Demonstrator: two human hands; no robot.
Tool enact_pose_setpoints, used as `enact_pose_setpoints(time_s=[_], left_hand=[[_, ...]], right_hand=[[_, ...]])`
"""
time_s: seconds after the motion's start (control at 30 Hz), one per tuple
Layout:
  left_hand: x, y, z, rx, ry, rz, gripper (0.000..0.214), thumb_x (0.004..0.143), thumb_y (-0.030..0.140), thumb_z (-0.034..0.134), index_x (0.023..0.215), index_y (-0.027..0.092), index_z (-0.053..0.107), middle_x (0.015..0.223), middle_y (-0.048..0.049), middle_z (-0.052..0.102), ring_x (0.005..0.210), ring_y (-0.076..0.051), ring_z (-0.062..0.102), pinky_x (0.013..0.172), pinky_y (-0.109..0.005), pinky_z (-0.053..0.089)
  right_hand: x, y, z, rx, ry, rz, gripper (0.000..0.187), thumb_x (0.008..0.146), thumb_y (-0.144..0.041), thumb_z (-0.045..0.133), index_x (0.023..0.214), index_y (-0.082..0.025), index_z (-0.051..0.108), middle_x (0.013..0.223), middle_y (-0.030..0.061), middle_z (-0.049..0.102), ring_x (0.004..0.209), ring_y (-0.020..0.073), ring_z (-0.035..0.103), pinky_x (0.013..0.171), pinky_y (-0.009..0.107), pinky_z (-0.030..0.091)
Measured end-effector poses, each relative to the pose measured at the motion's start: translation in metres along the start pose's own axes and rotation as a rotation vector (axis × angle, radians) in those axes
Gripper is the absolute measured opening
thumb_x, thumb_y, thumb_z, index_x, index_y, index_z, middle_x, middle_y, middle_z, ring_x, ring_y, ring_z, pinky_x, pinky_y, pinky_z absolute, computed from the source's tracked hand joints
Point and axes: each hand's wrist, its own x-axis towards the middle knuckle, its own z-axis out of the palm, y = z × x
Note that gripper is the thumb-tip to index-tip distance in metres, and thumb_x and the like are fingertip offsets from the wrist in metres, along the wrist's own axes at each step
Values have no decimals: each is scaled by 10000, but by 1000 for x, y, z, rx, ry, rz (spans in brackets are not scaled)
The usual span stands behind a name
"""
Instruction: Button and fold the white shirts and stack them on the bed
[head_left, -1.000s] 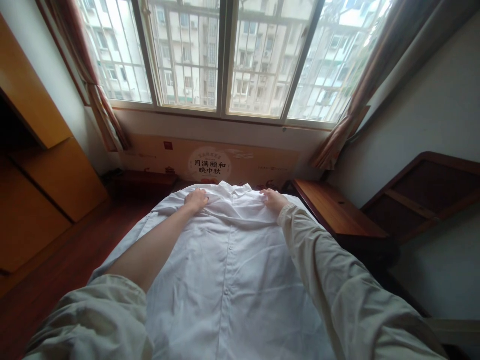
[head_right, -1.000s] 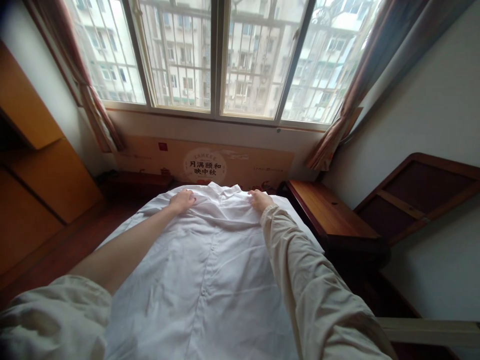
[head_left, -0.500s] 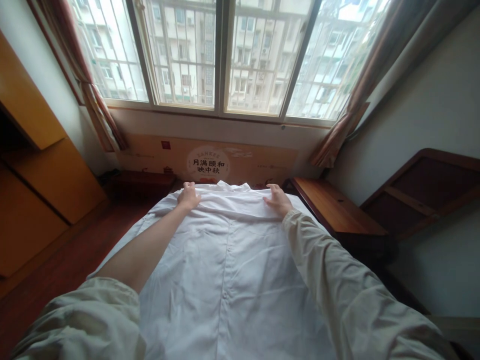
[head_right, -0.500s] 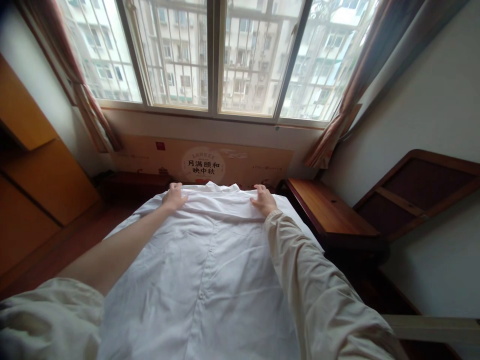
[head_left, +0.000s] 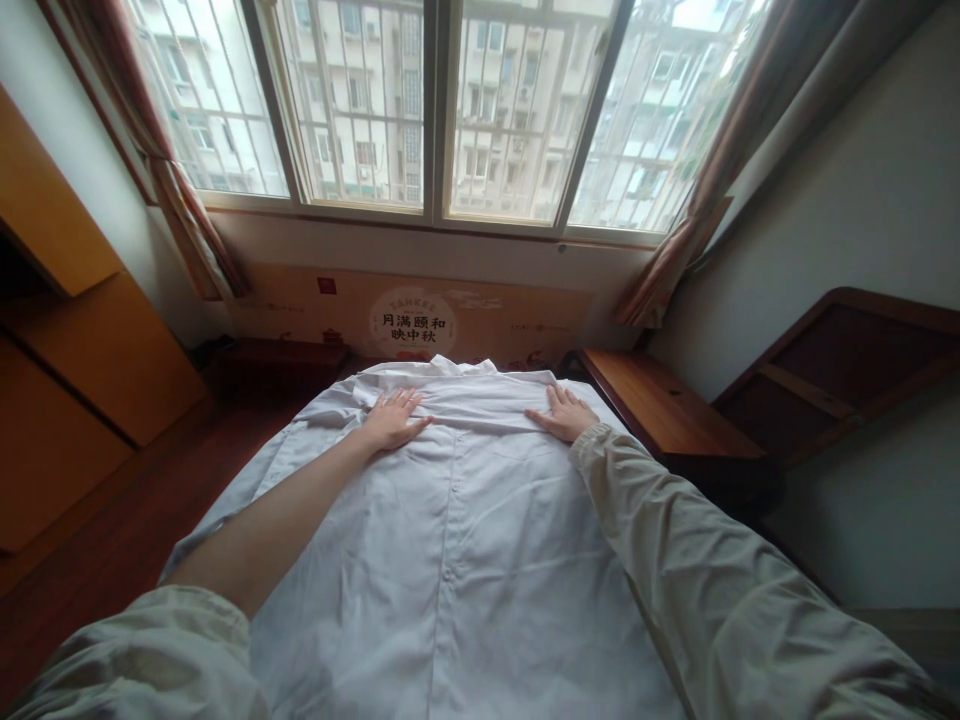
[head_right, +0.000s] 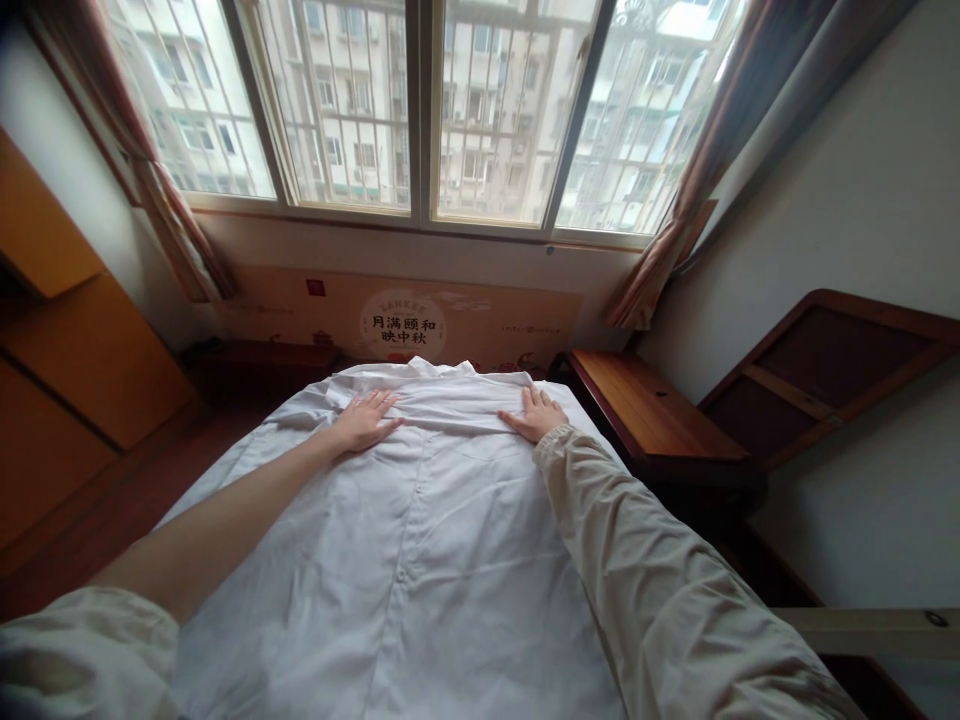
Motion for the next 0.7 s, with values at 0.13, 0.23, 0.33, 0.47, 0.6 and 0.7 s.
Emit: enact_pose_setpoints(time_s=[0.13,0.23,0.33,0.47,0.6,0.7], left_hand=[[-3,0,4,93,54,-72,820,1024,682,435,1674,181,424,1774,-172,303,1669,-360,216,1344,-555,34],[-5,2,5,113,68,-97,840,1024,696,415,1678,169,417,1778,-182,284,1670,-362,212,1346,-540,38],[-6,2,3,111,63,-97,831,1030,693,400,1680,175,414,1777,-171,293,1668,-353,223,1349,-528,57],[-6,3,2,80,69,-100,797,1033,667,429,1665,181,436,1764,-171,326,1657,-353,260,1347,-532,81],[-8,8,3,21,93,-79,805,1015,647,488,1646,148,457,1752,-198,343,1646,-371,283,1346,-528,91],[-7,11,4,11,93,-85,804,1017,655,481,1655,167,443,1756,-187,342,1648,-350,285,1350,-512,78]], right_hand=[[3,8,-6,90,120,91,917,945,-747,571,1546,-55,534,1596,309,515,1490,427,489,1210,527,386],[3,13,-10,185,253,137,583,899,-588,683,1229,-109,725,1296,245,723,1256,379,647,1039,442,503],[3,16,-18,338,225,158,301,886,-465,697,971,-179,737,1035,122,784,996,282,707,854,344,521],[6,15,-36,457,266,146,203,885,-399,702,919,-199,701,932,77,775,852,223,687,745,296,479],[15,11,-54,507,433,133,197,895,-378,686,970,-196,690,941,94,766,854,228,672,751,301,489],[19,9,-59,484,486,165,189,914,-369,674,979,-193,688,935,107,759,883,243,676,779,311,506]])
